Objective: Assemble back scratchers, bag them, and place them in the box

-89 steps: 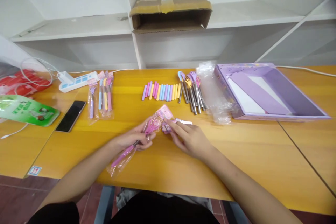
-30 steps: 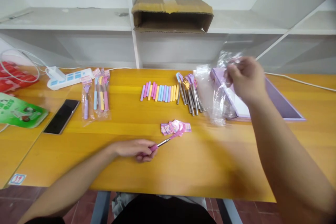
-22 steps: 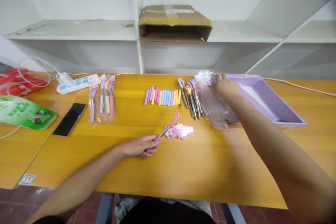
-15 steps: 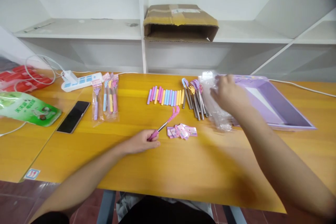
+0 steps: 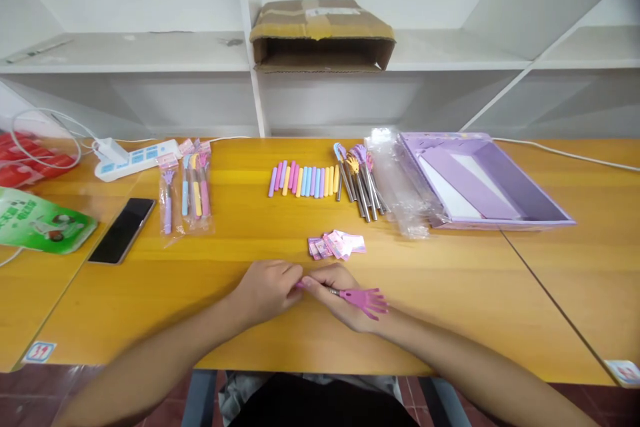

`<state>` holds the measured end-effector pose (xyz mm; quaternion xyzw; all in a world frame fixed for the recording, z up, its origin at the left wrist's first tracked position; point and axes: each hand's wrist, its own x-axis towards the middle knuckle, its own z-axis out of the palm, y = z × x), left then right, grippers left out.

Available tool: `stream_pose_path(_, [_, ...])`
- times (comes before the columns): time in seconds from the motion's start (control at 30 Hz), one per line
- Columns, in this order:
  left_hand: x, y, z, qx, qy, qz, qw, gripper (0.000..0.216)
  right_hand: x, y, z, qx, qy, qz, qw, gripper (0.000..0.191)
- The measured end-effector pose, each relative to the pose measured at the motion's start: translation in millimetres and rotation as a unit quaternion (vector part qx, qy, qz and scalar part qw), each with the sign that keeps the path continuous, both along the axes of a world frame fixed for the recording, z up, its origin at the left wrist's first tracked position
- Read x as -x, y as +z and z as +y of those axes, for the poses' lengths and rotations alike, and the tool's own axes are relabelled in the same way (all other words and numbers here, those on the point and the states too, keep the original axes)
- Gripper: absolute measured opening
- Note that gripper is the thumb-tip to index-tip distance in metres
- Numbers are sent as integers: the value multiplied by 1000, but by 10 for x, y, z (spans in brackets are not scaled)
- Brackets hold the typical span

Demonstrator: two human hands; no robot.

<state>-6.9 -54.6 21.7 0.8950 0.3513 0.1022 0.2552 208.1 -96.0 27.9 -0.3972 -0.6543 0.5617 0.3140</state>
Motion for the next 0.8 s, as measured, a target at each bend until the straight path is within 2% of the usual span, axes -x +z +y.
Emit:
stream_pose_path(0.13, [-8, -49, 34, -6, 6, 22, 1000, 27, 25, -83, -99, 44, -11, 5, 999, 52])
stream_pose_path(0.33, [21, -47, 134, -30, 15, 66, 997, 26, 26, -66, -140, 40, -33, 18, 998, 53])
stream_pose_path(0.47, [82, -104, 225, -150, -31, 75, 985, 26, 15, -93, -112, 26, -40, 35, 998, 53])
stream_pose_path(0.63, [138, -178, 355, -359, -54, 17, 932, 29, -10, -62, -80, 32, -57, 45, 997, 54])
stream_pose_path(0.7, [136, -190, 376, -389, -54, 12, 920, 30, -31, -66, -61, 25, -55, 41, 997, 53])
stream_pose_path(0.8, [109, -218, 347, -368, -45, 16, 928, 31, -51, -119, -37, -40, -53, 15, 998, 49])
